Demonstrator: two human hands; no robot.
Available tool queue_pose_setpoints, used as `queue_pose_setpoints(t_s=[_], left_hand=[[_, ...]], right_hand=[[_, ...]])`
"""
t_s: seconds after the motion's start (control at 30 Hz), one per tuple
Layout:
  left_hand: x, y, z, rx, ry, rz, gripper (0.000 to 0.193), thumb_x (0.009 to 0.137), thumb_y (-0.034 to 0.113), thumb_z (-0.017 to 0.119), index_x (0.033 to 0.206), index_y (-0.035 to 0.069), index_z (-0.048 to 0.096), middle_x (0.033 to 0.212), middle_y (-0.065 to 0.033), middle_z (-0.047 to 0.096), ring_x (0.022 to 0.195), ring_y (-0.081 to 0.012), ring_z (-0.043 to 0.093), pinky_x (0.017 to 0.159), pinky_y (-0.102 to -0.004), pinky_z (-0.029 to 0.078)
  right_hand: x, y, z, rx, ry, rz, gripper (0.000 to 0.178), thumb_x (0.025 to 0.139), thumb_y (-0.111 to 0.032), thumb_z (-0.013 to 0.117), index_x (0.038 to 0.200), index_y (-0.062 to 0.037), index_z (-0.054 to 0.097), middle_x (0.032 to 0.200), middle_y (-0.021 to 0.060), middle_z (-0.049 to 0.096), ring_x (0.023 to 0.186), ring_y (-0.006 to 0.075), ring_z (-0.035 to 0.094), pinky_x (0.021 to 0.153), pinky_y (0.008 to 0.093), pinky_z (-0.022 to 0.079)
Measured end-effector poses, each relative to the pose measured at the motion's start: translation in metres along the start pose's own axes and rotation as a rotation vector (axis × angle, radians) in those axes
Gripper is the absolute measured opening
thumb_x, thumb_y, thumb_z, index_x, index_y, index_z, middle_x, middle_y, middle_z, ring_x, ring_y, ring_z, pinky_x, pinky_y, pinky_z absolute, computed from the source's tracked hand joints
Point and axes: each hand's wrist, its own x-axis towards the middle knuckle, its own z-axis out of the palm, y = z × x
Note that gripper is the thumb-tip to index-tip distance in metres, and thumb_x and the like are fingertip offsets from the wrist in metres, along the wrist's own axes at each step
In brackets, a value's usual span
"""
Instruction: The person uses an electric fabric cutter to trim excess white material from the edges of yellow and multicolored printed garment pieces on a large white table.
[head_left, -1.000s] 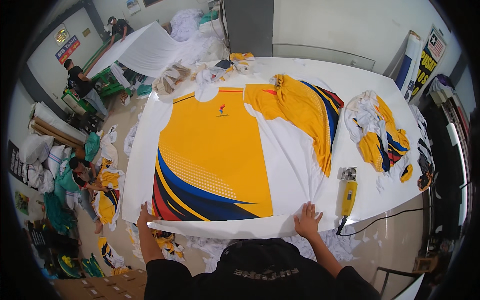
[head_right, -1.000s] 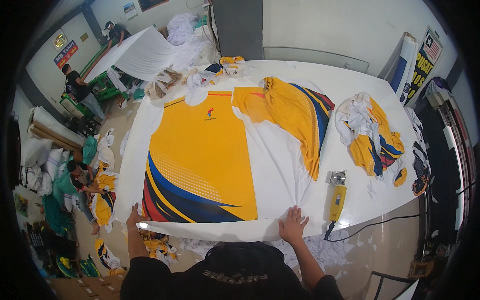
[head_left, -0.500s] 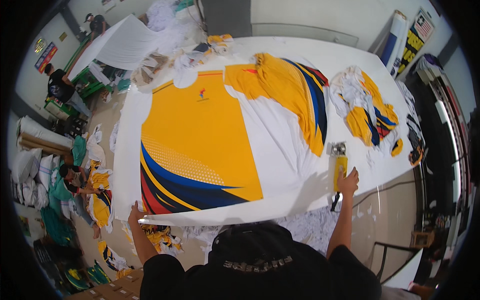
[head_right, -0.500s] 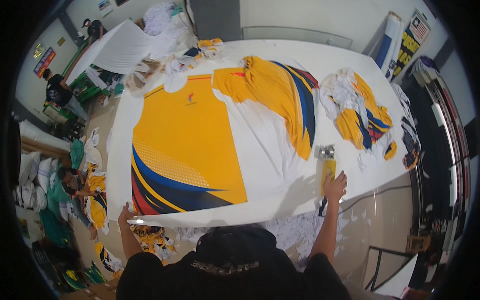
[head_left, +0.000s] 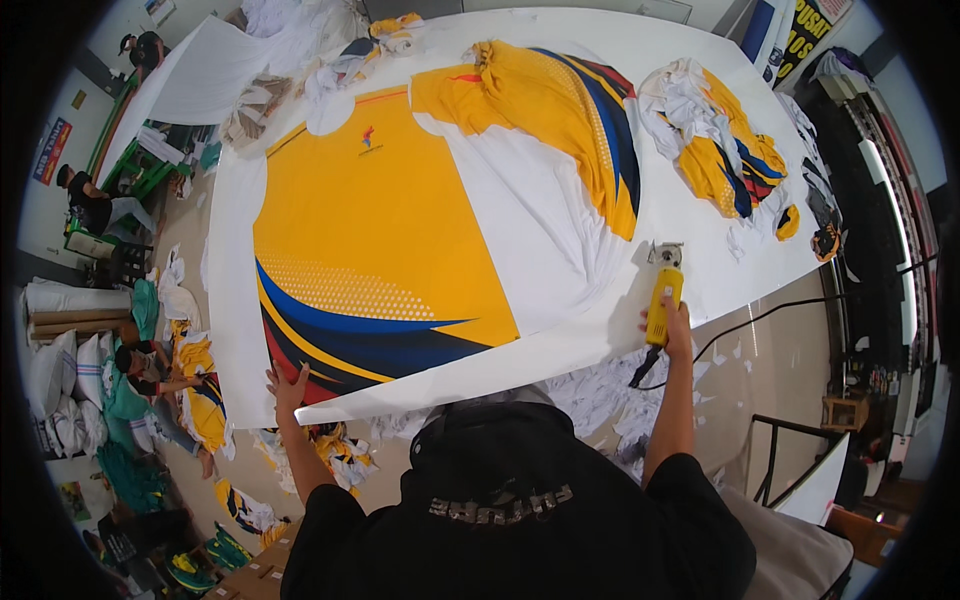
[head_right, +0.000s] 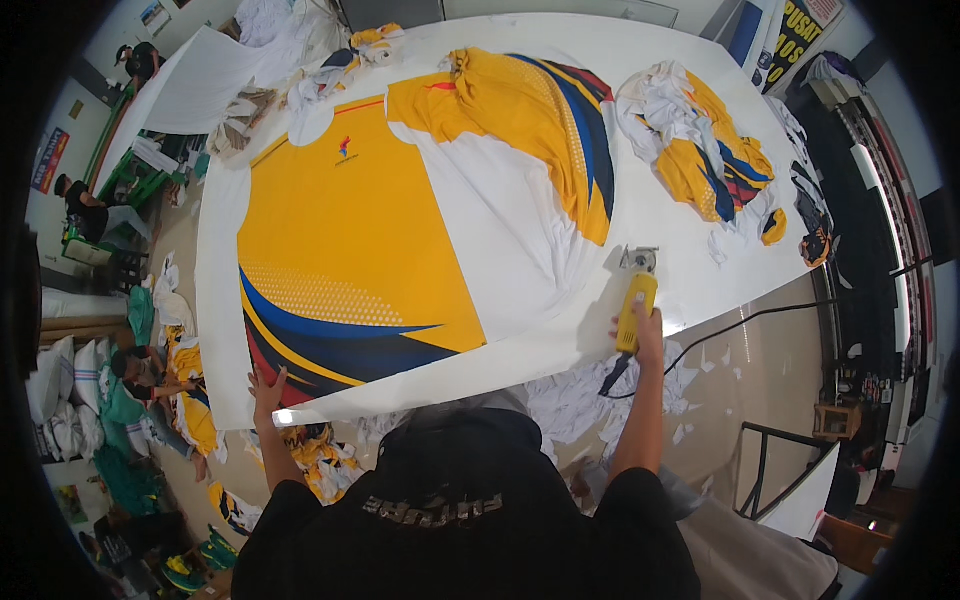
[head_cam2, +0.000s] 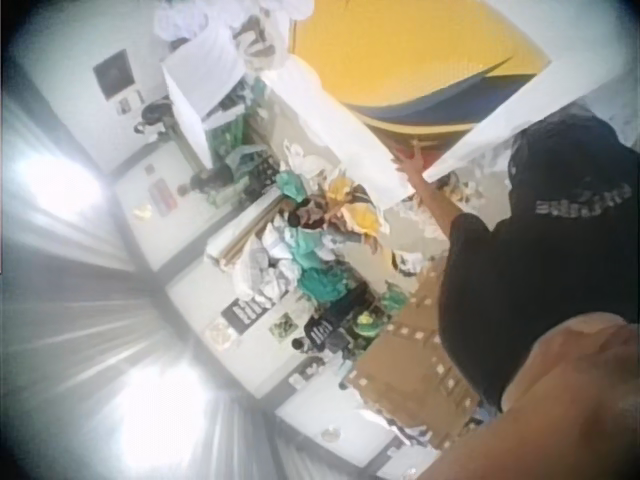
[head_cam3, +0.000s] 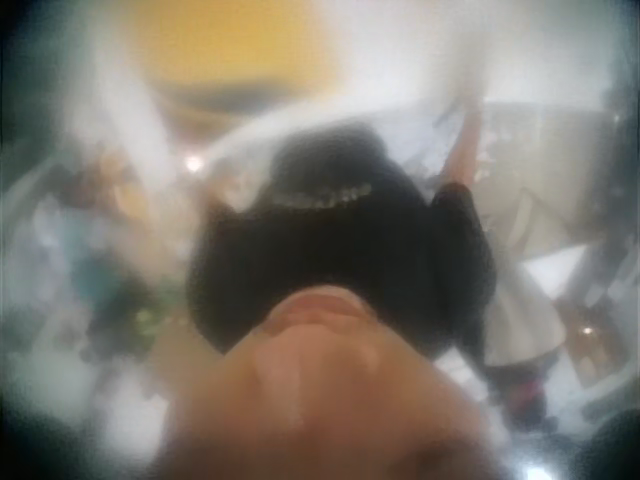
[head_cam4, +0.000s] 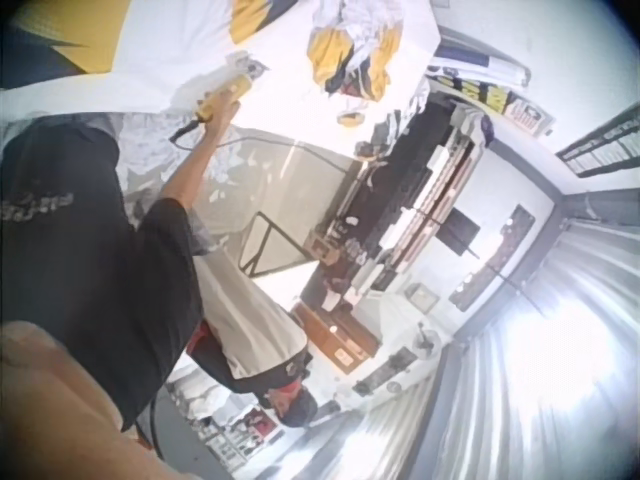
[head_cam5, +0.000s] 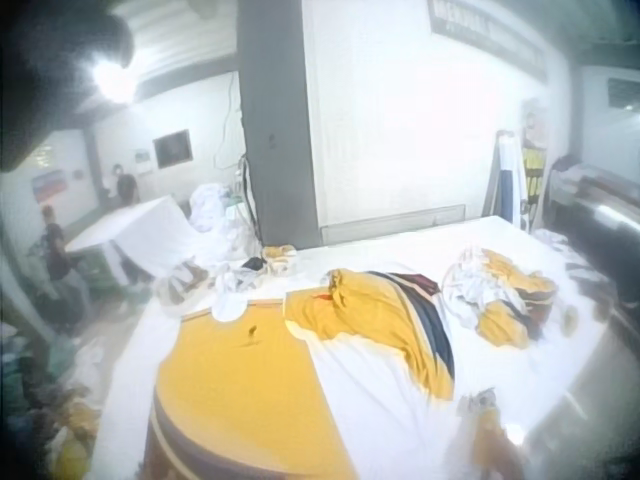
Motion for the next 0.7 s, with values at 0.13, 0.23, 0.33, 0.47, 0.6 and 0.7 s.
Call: queue_pose_setpoints(t_s=[0.13,0.23,0.33,0.47,0.6,0.7], left_hand=[[0.006,-0.033,0.01,-0.036,0.052,0.043,0.126,0.078,0.09,0.064,0.172,0.028,0.008,0.179,-0.0184,0.0,0.159,-0.0575,0.004,0.116,-0.0821,0.019],[0.022,-0.012,0.015,-0.021,0.019,0.041,0.121,0.084,0.083,0.066,0.172,0.021,0.012,0.175,-0.0304,0.004,0.158,-0.0595,0.004,0.126,-0.0677,0.017],[0.022,-0.029,0.021,0.022,0.03,0.129,0.121,0.088,0.078,0.067,0.17,0.007,0.013,0.171,-0.0385,0.008,0.16,-0.0551,0.007,0.129,-0.062,0.006],[-0.01,-0.054,0.002,-0.007,-0.029,0.086,0.127,0.081,0.076,0.075,0.171,0.011,0.014,0.171,-0.0379,0.008,0.158,-0.0571,0.012,0.129,-0.0621,0.012],[-0.007,-0.002,-0.011,0.018,-0.091,0.156,0.132,0.075,0.072,0.084,0.171,0.012,0.015,0.172,-0.0374,0.009,0.158,-0.0582,0.012,0.128,-0.0623,0.014],[0.003,-0.031,0.001,-0.011,-0.027,0.207,0.136,0.07,0.068,0.089,0.171,0.012,0.016,0.17,-0.0405,0.012,0.156,-0.0621,0.011,0.128,-0.0634,0.014]], right_hand=[[-0.094,0.029,0.012,-0.207,-0.074,0.042,0.05,0.098,-0.033,0.072,0.125,-0.0019,0.044,0.092,0.0181,0.068,0.078,0.0304,0.075,0.057,0.0432,0.063],[-0.137,0.082,0.01,-0.641,0.008,-0.264,0.056,0.092,-0.031,0.077,0.126,-0.0004,0.045,0.097,0.0251,0.072,0.083,0.0384,0.075,0.069,0.0506,0.06],[-0.208,0.06,0.048,-0.897,-0.022,-0.273,0.059,0.09,-0.031,0.078,0.129,-0.0007,0.045,0.101,0.0357,0.07,0.092,0.0562,0.069,0.078,0.0593,0.054],[-0.257,0.053,0.071,-1.079,-0.189,-0.254,0.063,0.092,-0.03,0.077,0.136,-0.0008,0.043,0.104,0.0345,0.07,0.097,0.0561,0.068,0.082,0.0582,0.055],[-0.281,0.06,0.078,-1.114,-0.249,-0.224,0.062,0.093,-0.03,0.076,0.138,-0.0016,0.043,0.115,0.0325,0.067,0.102,0.0549,0.067,0.084,0.058,0.055],[-0.271,0.064,0.096,-1.133,-0.288,-0.31,0.058,0.094,-0.027,0.075,0.134,0.0001,0.044,0.116,0.0329,0.066,0.099,0.0551,0.067,0.081,0.0585,0.054]])
